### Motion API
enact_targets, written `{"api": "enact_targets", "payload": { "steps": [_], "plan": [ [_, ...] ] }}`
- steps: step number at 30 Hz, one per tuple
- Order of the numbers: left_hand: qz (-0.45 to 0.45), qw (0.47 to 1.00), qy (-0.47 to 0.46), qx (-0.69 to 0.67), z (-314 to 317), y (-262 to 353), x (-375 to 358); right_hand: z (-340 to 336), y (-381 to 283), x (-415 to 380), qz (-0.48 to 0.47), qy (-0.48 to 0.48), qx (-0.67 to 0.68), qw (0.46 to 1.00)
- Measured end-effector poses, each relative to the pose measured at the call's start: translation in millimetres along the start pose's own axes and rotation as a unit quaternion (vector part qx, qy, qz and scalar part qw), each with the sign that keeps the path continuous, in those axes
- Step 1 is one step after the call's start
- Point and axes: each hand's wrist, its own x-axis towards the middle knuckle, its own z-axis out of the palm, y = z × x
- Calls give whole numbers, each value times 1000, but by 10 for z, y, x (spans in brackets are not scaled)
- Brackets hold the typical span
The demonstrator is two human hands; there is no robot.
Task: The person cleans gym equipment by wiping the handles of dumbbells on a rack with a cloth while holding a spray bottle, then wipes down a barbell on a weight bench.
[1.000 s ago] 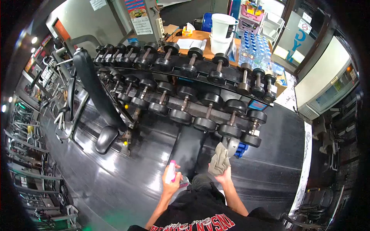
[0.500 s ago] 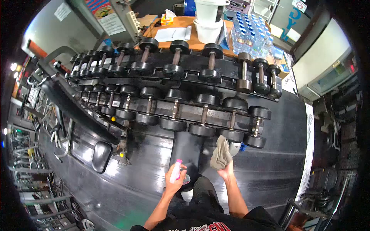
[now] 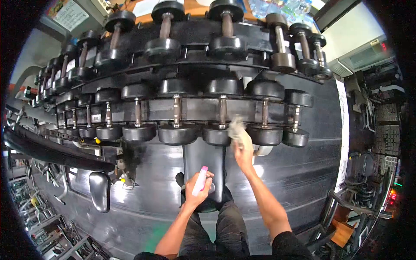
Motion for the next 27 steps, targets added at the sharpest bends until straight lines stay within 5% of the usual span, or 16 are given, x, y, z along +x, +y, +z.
{"api": "enact_targets", "payload": {
  "steps": [2,6,11,16,21,25,26,27],
  "plan": [
    [61,996,-25,55,-101,-135,48,158,-65,266,-243,-183,-210,929],
    [-25,1000,-2,-9,-297,-216,-80,654,-203,310,-325,-226,-219,892],
    [-75,997,-6,-3,-365,-274,-221,1345,-509,241,-372,-459,-534,605],
    [-43,999,-28,11,-316,-135,-183,1094,-476,269,-366,-422,-498,663],
    [-4,998,-54,40,-285,-158,-99,398,-93,260,-314,-191,-167,915],
    [-15,999,-45,13,-293,-147,-108,196,371,-9,-210,-125,-165,955],
    [-15,999,-48,15,-308,-159,-122,259,444,-99,29,-64,-20,997],
    [-14,998,-52,17,-322,-167,-137,323,518,-169,265,3,128,956]
  ]
}}
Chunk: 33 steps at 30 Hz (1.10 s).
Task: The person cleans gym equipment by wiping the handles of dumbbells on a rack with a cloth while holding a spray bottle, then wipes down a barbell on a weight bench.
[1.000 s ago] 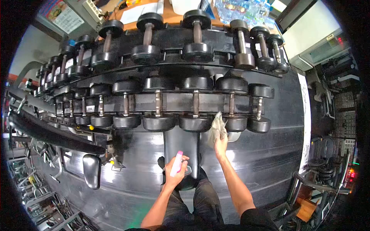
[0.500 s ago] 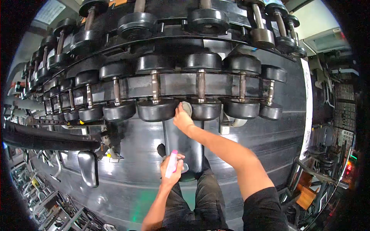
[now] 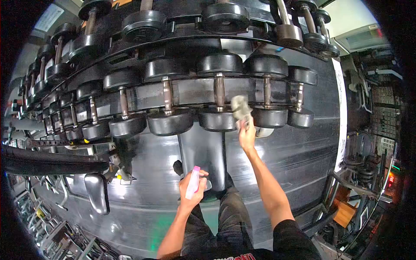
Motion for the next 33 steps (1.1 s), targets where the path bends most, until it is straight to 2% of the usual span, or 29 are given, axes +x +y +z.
{"api": "enact_targets", "payload": {
  "steps": [1,3,4,6,7,8,9,11,13,15,17,18,19,21,22,23,25,26,28,29,31,32,33],
  "plan": [
    [1,1000,-2,1,-11,-6,-18,55,107,7,1,2,1,1000],
    [-8,1000,-4,10,-31,-16,-41,184,246,44,119,100,133,979],
    [-7,1000,-4,11,-37,-16,-49,180,12,14,119,100,135,979],
    [-32,999,5,-13,-42,-17,-69,107,-389,-71,86,45,-18,995],
    [-33,999,5,-11,-41,-24,-66,251,-199,-10,-196,138,-108,965],
    [-25,999,12,-16,-32,-35,-62,215,-173,10,-281,74,-196,937],
    [-18,999,18,-21,-17,-48,-62,180,-542,-1,-360,9,-280,890],
    [-21,999,34,-31,9,-96,-41,367,-758,-25,-410,-110,-339,840],
    [-19,998,48,-42,47,-111,-20,641,-778,-19,-469,-211,-445,733],
    [-47,995,70,-55,67,-92,-5,952,-829,-52,-462,-286,-589,599],
    [-38,997,62,-21,83,-68,17,1286,-860,-128,-421,-313,-680,512],
    [-25,997,69,-18,91,-73,14,1500,-790,-182,-376,-308,-710,509],
    [-14,997,76,-16,111,-73,1,1722,-613,-176,-372,-315,-751,446],
    [-33,996,75,-21,166,-34,19,1750,-706,-129,-337,-363,-754,431],
    [-50,995,76,-26,196,-21,37,1550,-816,-120,-350,-322,-706,525],
    [-49,996,73,-26,221,-33,36,1330,-899,-61,-348,-320,-707,526],
    [-30,996,73,-34,269,-66,27,956,-866,72,-484,-330,-564,582],
    [-30,996,72,-35,288,-64,26,858,-686,81,-538,-245,-490,641],
    [-27,997,67,-23,321,-30,5,455,-708,110,-567,-192,-368,711],
    [-29,997,69,-23,333,-35,0,286,-652,136,-551,-194,-290,758],
    [-10,998,56,-31,344,-47,14,-33,-591,149,-491,-194,-255,810],
    [-10,998,56,-31,329,-52,15,-117,-536,155,-491,-193,-255,810],
    [-5,998,54,-28,316,-58,14,-174,-444,157,-444,-144,-246,849]
  ]
}}
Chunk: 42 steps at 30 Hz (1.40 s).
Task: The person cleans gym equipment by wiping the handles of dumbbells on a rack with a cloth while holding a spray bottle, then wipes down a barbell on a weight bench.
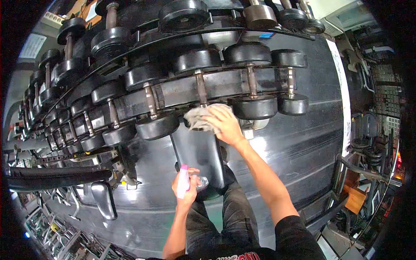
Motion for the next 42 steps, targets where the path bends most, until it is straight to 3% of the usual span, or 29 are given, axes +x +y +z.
{"api": "enact_targets", "payload": {
  "steps": [1,2,4,5,6,7,12,14,16,18,19,20,22,25,28,30,34,36,39,40,42],
  "plan": [
    [5,1000,-1,2,-8,0,-4,53,45,-75,68,40,2,997],
    [5,1000,-1,2,-17,7,-7,154,60,-124,68,40,2,997],
    [9,1000,6,-18,-55,56,0,305,15,-160,239,200,118,943],
    [9,1000,5,-16,-73,87,-3,336,6,-221,410,172,253,859],
    [15,1000,4,-9,-87,122,-8,291,-50,-230,559,134,375,727],
    [21,1000,3,-1,-106,139,-12,602,41,-424,539,207,249,778],
    [1,1000,-3,-2,-200,112,-65,1206,-4,-1068,547,242,235,766],
    [3,1000,-7,2,-248,97,-98,1383,11,-1272,622,153,444,626],
    [6,1000,-1,8,-303,68,-164,1688,80,-1369,589,184,493,613],
    [10,1000,-8,5,-380,25,-215,1784,195,-1265,637,223,621,399],
    [15,1000,-17,-4,-407,4,-238,1708,151,-1082,593,298,677,318],
    [13,1000,-21,-1,-424,-4,-250,1682,164,-880,594,301,677,314],
    [18,1000,-22,1,-450,-7,-263,1663,269,-551,499,405,749,160],
    [43,997,-35,47,-538,-121,-283,1584,334,-404,535,352,752,158],
    [68,992,-80,67,-584,-124,-268,1235,42,-497,546,361,740,157],
    [59,994,-80,48,-574,-60,-237,1084,-49,-557,503,392,751,170],
    [24,999,-28,1,-465,145,-138,789,-231,-715,479,342,784,195],
    [31,999,-29,-9,-451,175,-73,659,-445,-814,472,276,784,294],
    [29,999,-33,-9,-409,200,-41,464,-840,-853,520,224,759,321],
    [31,999,-34,0,-402,206,-40,508,-846,-837,522,224,758,320],
    [33,999,-35,7,-403,163,-73,674,-733,-769,572,181,759,254]
  ]
}}
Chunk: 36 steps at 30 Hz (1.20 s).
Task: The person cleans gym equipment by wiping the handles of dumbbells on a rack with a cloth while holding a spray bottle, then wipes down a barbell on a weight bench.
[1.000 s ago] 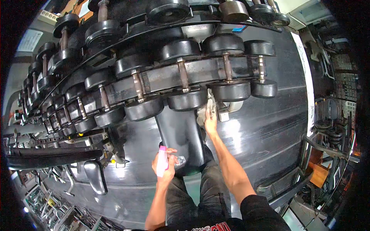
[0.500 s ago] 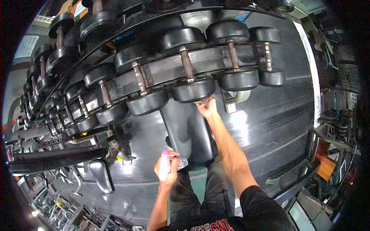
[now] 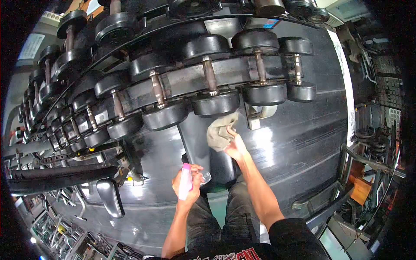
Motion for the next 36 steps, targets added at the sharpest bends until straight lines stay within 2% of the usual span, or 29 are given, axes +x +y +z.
{"api": "enact_targets", "payload": {
  "steps": [2,4,5,7,9,10,11,15,18,20,22,23,24,26,27,28,30,32,34,35,36],
  "plan": [
    [4,1000,1,11,-8,-14,-39,-403,56,606,0,16,17,1000],
    [20,1000,-11,17,-21,-28,-92,-565,69,1077,10,22,125,992],
    [19,1000,-11,20,-33,-39,-105,-486,51,1195,12,22,127,992],
    [21,999,-13,27,-39,-51,-148,-268,45,1383,-87,71,140,984],
    [21,999,-13,30,-52,-79,-189,-159,2,1514,-86,80,160,980],
    [15,1000,-5,26,-66,-113,-214,-131,-9,1517,-87,86,181,976],
    [12,1000,2,20,-71,-125,-223,-205,-16,1509,-78,33,158,984],
    [31,999,7,21,-69,86,-161,154,-92,685,-74,11,221,972],
    [19,999,-33,30,-100,113,-99,195,-118,379,-74,-7,185,980],
    [19,1000,22,-12,-67,159,-53,371,-111,69,-70,-5,175,982],
    [23,999,32,-14,-75,146,-28,339,-70,-167,-37,-17,158,987],
    [25,999,39,-15,-71,142,-26,-23,-14,-178,19,-64,149,987],
    [25,999,42,-17,-68,149,-24,-9,16,-184,20,-63,146,987],
    [-10,998,45,-41,-84,160,-22,28,119,-146,9,-6,66,998],
    [-11,998,46,-39,-97,151,-30,-175,114,28,34,-57,38,997],
    [0,999,43,-33,-106,134,-44,-211,133,173,36,-57,39,997],
    [11,999,41,-24,-127,85,-52,-166,104,543,-10,-82,125,989],
    [-3,1000,25,-11,-179,55,-93,-116,115,996,-76,-6,121,990],
    [14,999,18,23,-249,-5,-107,-23,104,1425,-16,38,255,966],
    [28,999,10,46,-280,-8,-106,195,180,1384,-86,51,236,967],
    [42,997,-1,66,-302,-2,-111,168,221,1398,-85,52,236,967]
  ]
}}
